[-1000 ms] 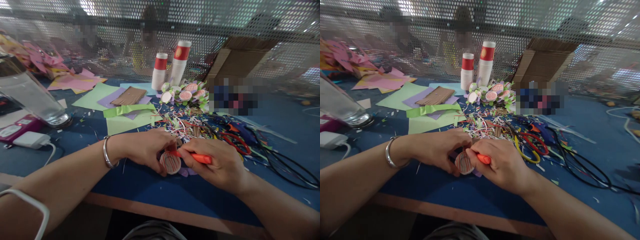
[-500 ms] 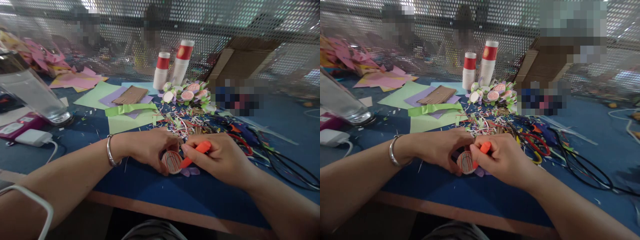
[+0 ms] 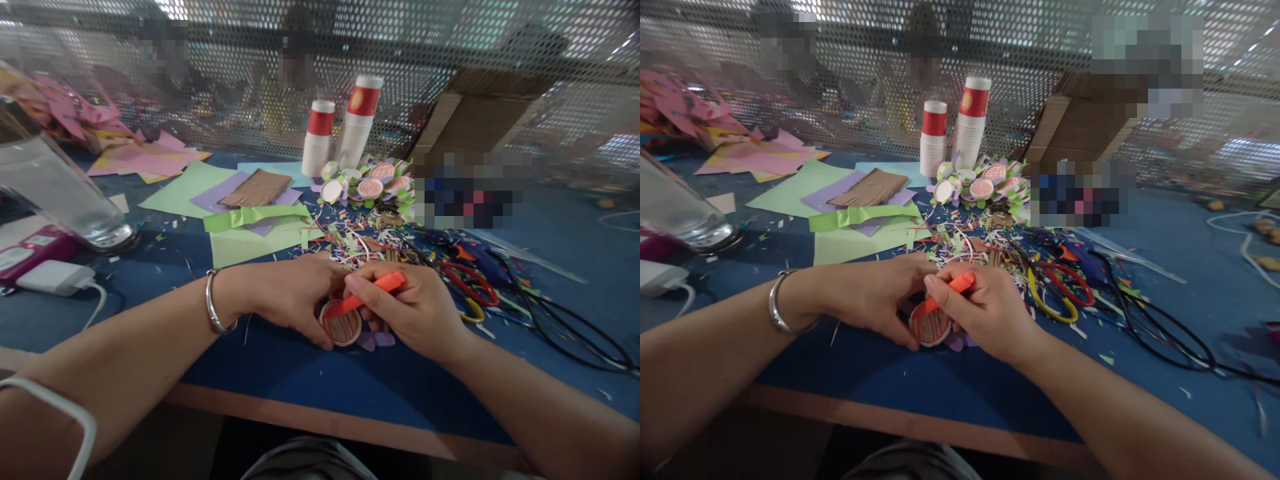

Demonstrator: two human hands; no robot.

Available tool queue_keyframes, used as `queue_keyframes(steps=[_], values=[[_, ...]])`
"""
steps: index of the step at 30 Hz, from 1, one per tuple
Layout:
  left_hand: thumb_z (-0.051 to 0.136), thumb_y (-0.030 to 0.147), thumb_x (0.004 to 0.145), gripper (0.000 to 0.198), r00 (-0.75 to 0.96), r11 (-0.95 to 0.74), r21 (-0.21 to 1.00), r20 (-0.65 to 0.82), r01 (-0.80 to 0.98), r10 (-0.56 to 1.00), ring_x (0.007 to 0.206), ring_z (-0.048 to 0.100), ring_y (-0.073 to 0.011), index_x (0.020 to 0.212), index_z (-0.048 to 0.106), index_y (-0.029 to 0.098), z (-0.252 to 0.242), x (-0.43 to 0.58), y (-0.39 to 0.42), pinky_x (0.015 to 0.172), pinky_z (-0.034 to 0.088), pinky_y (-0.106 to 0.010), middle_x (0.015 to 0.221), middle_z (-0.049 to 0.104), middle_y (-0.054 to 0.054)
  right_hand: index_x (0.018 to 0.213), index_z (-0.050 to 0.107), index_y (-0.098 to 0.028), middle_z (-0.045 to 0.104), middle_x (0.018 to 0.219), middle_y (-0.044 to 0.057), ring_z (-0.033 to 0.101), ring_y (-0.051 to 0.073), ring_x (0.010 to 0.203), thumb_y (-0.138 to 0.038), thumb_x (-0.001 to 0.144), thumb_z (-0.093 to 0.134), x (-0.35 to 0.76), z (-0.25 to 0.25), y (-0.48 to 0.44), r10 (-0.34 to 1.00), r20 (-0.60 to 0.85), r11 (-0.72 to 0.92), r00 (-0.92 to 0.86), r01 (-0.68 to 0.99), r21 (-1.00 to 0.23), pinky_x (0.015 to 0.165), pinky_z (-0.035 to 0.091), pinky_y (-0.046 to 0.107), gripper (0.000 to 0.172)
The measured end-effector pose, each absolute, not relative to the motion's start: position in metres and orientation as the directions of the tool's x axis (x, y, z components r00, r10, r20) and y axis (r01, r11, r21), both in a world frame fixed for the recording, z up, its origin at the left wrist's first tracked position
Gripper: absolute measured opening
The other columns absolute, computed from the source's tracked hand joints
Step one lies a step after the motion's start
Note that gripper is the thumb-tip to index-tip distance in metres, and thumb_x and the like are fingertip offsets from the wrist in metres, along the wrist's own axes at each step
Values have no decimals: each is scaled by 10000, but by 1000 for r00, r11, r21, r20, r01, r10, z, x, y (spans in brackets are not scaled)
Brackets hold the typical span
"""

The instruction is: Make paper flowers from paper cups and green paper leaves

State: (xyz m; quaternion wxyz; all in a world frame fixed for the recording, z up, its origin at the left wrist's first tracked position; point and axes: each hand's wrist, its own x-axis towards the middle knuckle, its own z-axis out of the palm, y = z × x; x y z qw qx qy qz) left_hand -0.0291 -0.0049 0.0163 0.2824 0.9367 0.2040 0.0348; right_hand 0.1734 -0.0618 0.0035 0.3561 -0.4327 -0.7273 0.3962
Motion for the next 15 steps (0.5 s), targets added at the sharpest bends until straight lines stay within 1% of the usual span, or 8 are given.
queue_keyframes(steps=[3,7,11,15], values=[[903,387,712,487,914,-766,522,-72,375,399,1035,614,-254,1075,687,144,18,-29,-5,928,456,-362,1096,676,-82,689,659,-191,577,518,-38,528,81,429,-368,1008,603,176,4,-63,913,238,359,-331,375,-855,441,394,213,369],[905,352,702,453,907,-748,536,-86,392,413,994,602,-233,1038,678,150,18,-28,-6,881,449,-337,1052,673,-59,665,647,-196,564,517,-52,501,66,442,-280,1007,589,175,5,-65,858,349,491,-376,406,-770,467,380,211,357],[919,373,683,499,906,-760,521,-68,389,417,986,602,-229,1056,667,157,17,-28,-7,864,453,-330,1057,672,-54,698,663,-199,578,533,-63,501,59,458,-250,1005,589,172,4,-66,829,383,538,-406,397,-743,464,367,199,320],[919,387,683,498,905,-766,506,-76,397,419,984,603,-230,1043,659,163,17,-29,-7,855,457,-327,1044,669,-49,684,641,-196,564,541,-63,486,60,470,-254,1005,596,173,2,-67,818,410,562,-404,407,-720,481,368,203,329]])
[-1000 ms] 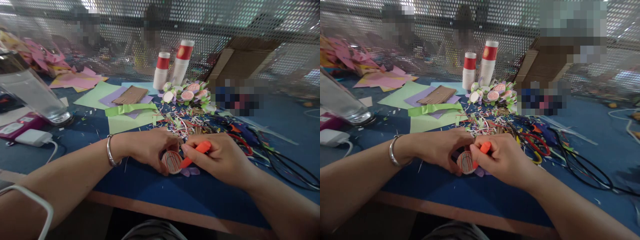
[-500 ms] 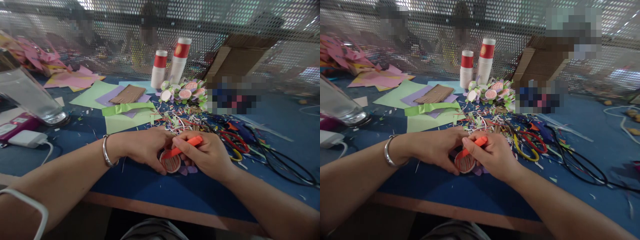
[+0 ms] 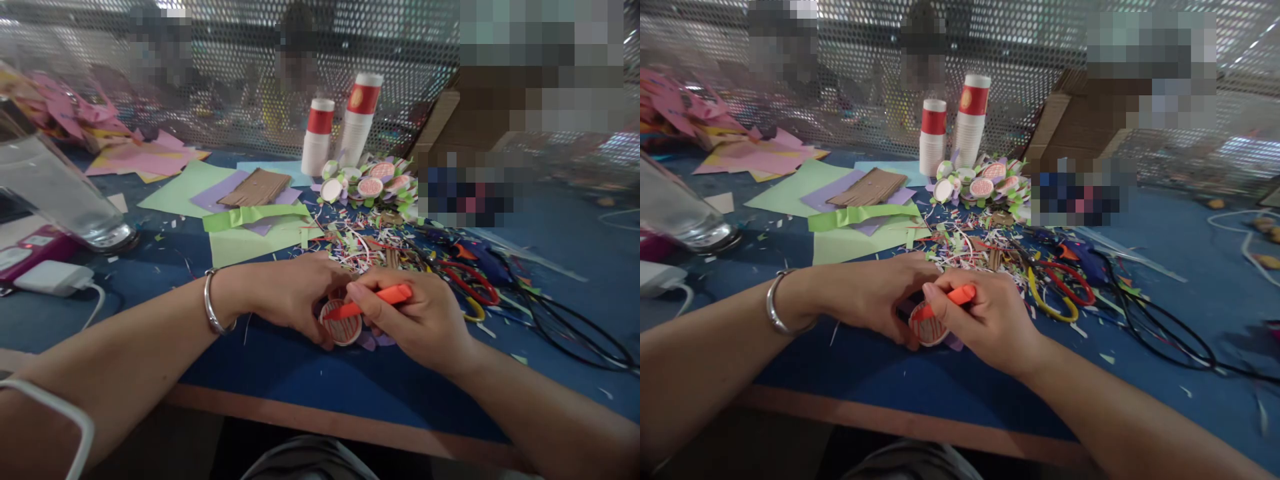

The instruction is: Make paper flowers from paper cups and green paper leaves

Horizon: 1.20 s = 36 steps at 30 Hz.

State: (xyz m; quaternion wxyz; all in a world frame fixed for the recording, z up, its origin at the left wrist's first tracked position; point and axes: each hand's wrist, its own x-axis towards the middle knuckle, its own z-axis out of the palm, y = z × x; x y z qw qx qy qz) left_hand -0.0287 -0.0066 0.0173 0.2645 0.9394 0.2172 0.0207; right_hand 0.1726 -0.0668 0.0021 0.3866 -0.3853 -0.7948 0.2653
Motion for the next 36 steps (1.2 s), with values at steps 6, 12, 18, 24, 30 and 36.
queue_keyframes(steps=[6,12,18,24,30,36], values=[[899,406,704,490,914,-789,485,-53,376,403,959,586,-221,1050,651,162,17,-28,-6,865,449,-332,1031,656,-47,670,621,-194,560,554,-52,481,71,484,-216,1005,577,173,5,-68,796,439,602,-416,478,-640,504,380,215,338],[876,443,736,516,910,-785,474,-104,399,401,952,575,-222,1086,638,149,21,-28,-7,846,428,-317,1024,646,-52,634,565,-202,523,539,-53,454,75,474,-190,988,584,180,7,-67,758,532,638,-377,599,-484,499,356,231,355],[877,413,734,508,915,-781,489,-100,388,392,933,563,-216,1091,639,144,22,-27,-6,830,409,-311,1020,645,-51,607,513,-208,469,523,-48,412,80,465,-184,987,575,180,9,-69,745,558,635,-365,645,-426,486,329,255,386],[890,362,715,437,912,-769,507,-91,389,401,914,557,-210,1008,644,151,21,-27,-7,812,406,-308,985,639,-42,620,525,-212,513,533,-40,436,83,466,-181,985,573,175,10,-74,763,529,635,-371,584,-507,484,358,249,369],[900,349,717,396,907,-733,562,-81,383,413,880,535,-190,906,594,185,20,-29,-8,780,386,-298,934,635,-11,669,598,-222,630,589,-38,542,85,499,-160,980,590,170,10,-79,766,477,641,-431,456,-617,517,430,226,318],[913,331,692,407,911,-743,556,-67,373,407,856,527,-183,895,591,185,19,-28,-7,767,384,-295,902,614,0,664,595,-220,647,588,-29,546,90,492,-182,993,578,169,9,-78,774,461,631,-434,472,-616,513,431,233,331]])
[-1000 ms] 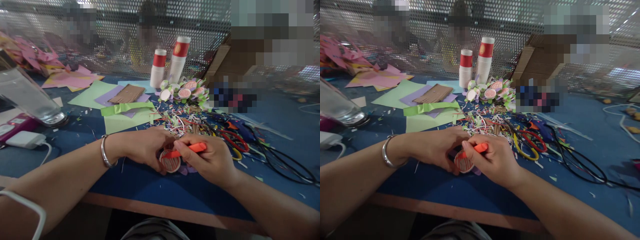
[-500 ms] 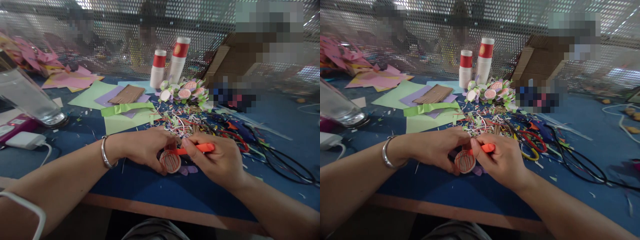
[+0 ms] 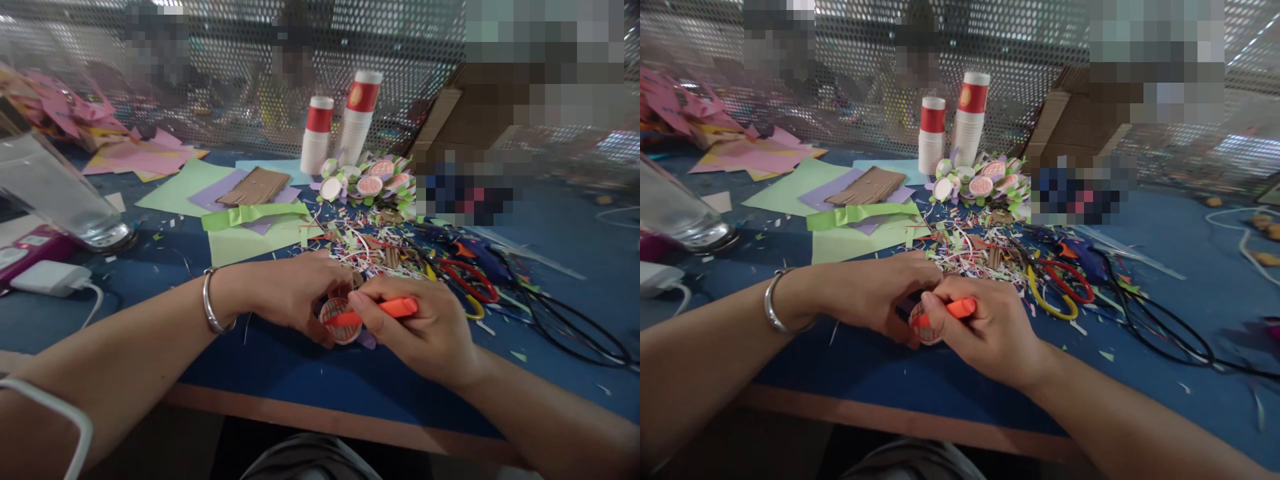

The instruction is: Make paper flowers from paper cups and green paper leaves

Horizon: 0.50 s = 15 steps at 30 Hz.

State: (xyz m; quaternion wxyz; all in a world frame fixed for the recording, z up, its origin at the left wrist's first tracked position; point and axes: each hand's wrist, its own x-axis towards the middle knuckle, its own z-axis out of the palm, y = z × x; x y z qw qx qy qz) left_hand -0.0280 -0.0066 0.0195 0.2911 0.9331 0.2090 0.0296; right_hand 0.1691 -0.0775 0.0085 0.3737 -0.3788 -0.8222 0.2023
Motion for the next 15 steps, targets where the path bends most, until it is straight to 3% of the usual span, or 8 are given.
queue_keyframes(steps=[9,15], values=[[891,385,716,463,917,-783,498,-70,373,393,928,566,-213,1026,636,153,20,-28,-7,833,418,-310,1001,643,-42,597,474,-213,450,518,-53,394,79,455,-174,977,578,181,9,-73,742,542,652,-394,613,-447,473,325,249,396],[882,369,739,498,910,-760,513,-120,399,397,1019,570,-230,1117,638,156,24,-28,-8,894,418,-315,1095,654,-65,605,517,-205,476,511,-42,405,83,454,-184,987,573,187,8,-70,748,546,630,-377,662,-407,479,321,261,386]])
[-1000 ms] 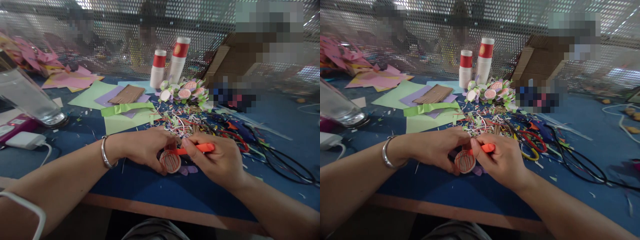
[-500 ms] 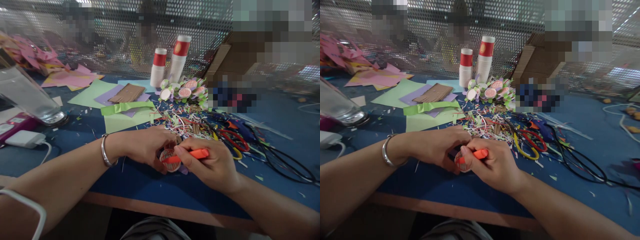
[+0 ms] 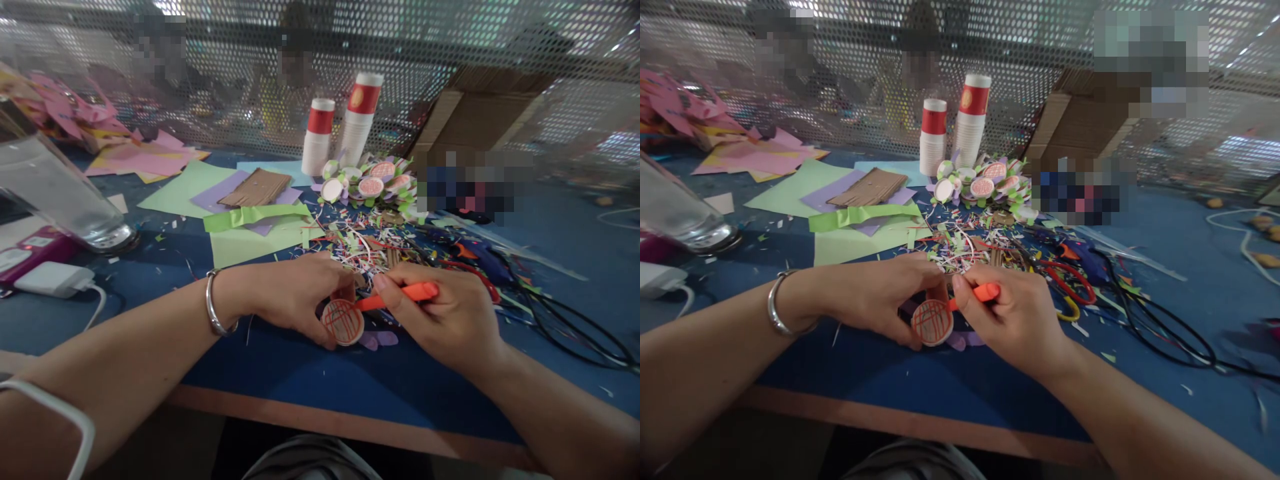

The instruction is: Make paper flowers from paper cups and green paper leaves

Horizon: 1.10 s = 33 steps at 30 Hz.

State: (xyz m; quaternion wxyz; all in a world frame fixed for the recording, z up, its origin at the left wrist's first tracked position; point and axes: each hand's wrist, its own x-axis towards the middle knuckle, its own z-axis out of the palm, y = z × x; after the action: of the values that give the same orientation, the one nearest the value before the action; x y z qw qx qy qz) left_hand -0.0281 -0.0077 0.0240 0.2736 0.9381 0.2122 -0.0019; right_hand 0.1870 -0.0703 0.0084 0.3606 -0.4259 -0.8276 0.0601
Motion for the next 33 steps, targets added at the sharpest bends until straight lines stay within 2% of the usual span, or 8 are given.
queue_keyframes(steps=[3,11,18,22,26,33], values=[[881,376,733,482,911,-765,507,-118,398,396,1004,569,-229,1083,641,149,24,-28,-8,875,421,-313,1077,651,-66,605,524,-203,489,512,-37,419,82,457,-174,979,576,185,9,-73,738,558,639,-379,658,-398,484,328,263,379],[884,358,733,399,908,-747,535,-103,394,406,948,544,-215,963,615,173,22,-29,-9,837,391,-320,1008,650,-36,626,529,-215,521,535,-41,430,82,461,-192,989,573,174,11,-80,777,474,630,-415,525,-572,464,366,238,366],[876,363,748,392,917,-751,551,-70,364,393,907,521,-207,920,568,192,20,-30,-8,810,359,-313,960,621,-21,645,557,-212,538,552,-46,446,76,474,-171,990,576,170,8,-81,769,460,637,-443,470,-611,479,377,222,349],[886,355,729,396,918,-762,534,-78,367,388,914,532,-207,915,583,180,19,-28,-7,813,368,-310,970,618,-24,638,558,-203,538,552,-45,436,72,474,-179,989,579,173,8,-78,767,469,642,-438,501,-581,482,365,225,352],[885,355,727,426,917,-773,509,-94,379,387,946,563,-219,998,623,157,22,-27,-7,848,397,-308,1006,634,-43,596,497,-202,448,519,-53,383,69,461,-186,986,575,180,8,-75,774,490,630,-402,567,-530,462,322,234,398],[879,356,739,497,908,-769,492,-137,408,395,1026,585,-239,1114,629,147,27,-27,-9,904,416,-312,1111,656,-71,582,506,-197,451,510,-48,394,71,452,-187,982,577,189,11,-71,762,514,626,-393,650,-432,473,316,251,407]])
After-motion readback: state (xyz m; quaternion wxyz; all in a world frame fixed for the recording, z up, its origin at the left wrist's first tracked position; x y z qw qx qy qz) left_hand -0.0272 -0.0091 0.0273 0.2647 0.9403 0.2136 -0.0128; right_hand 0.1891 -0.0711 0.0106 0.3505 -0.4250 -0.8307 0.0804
